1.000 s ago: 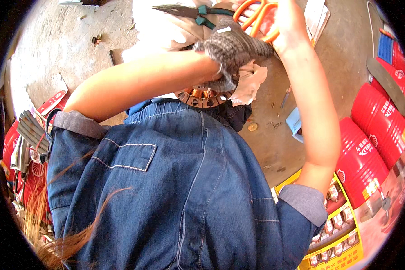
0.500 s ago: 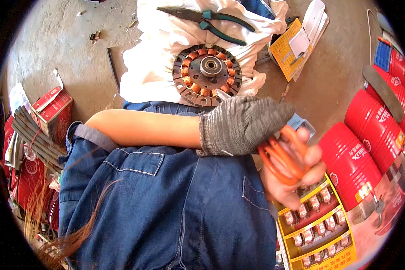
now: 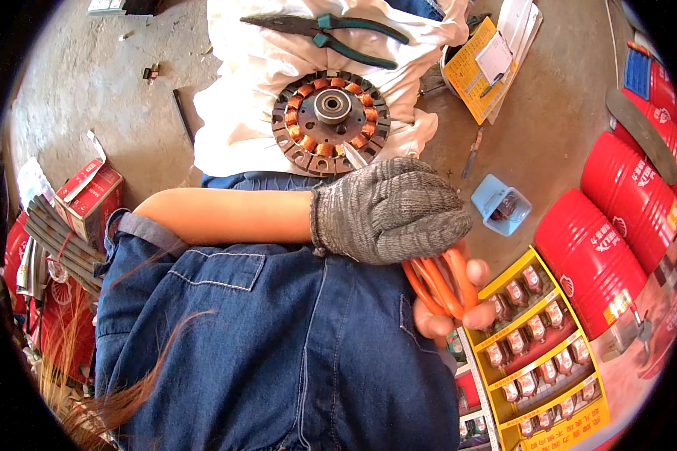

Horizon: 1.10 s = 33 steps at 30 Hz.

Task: The person sits on the floor and uses orange-handled scissors to trim copper wires on a motor stator. They hold the stator with a gloved left hand and repeatedly snip the protruding wire ends around the circumference of the component.

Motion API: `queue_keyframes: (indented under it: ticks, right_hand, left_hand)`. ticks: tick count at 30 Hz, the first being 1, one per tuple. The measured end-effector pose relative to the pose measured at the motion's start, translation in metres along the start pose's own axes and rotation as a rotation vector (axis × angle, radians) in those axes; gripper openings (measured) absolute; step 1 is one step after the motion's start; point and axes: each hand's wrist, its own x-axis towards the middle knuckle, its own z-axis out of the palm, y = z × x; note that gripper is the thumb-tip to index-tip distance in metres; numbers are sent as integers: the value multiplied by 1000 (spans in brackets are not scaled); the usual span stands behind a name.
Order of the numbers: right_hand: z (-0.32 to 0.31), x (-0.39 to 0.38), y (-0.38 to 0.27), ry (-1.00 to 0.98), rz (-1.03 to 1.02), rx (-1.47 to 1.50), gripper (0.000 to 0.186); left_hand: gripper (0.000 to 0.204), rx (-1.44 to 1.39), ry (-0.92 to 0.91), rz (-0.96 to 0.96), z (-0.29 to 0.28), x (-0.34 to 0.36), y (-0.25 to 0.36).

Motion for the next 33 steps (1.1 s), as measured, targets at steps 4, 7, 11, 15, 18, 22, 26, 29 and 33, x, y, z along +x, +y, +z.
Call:
queue_keyframes:
  ticks: [4,7,11,15,18,22,26,29,33]
  right_hand:
    - [10,30,9,-85,19,-22,68]
    - [18,53,17,-158,9,-80,75]
    - [18,52,22,-128,27,-64,82]
    - [33,76,34,-218,76,-27,78]
    - [44,95,38,-106,196,21,72]
    - [47,130,48,120,459,97,71]
    - [19,161,97,266,923,251,44]
    - [-27,146,137,306,1241,462,44]
    - [-16,156,111,333,1037,340,47]
  left_hand:
    - [53,-35,23,-83,-5,5,4]
    - [50,-55,84,-164,-5,6,6]
    - [40,-132,18,-361,-10,9,10]
    - [36,-254,52,-421,-6,-2,6]
    - [51,-140,-167,-615,-27,14,9]
    - [69,-138,119,-682,-27,21,-1]
    - [68,-137,57,-742,-59,-1,2]
    - [67,-127,-9,-758,-70,-8,4]
    - [66,-113,54,-710,-64,11,5]
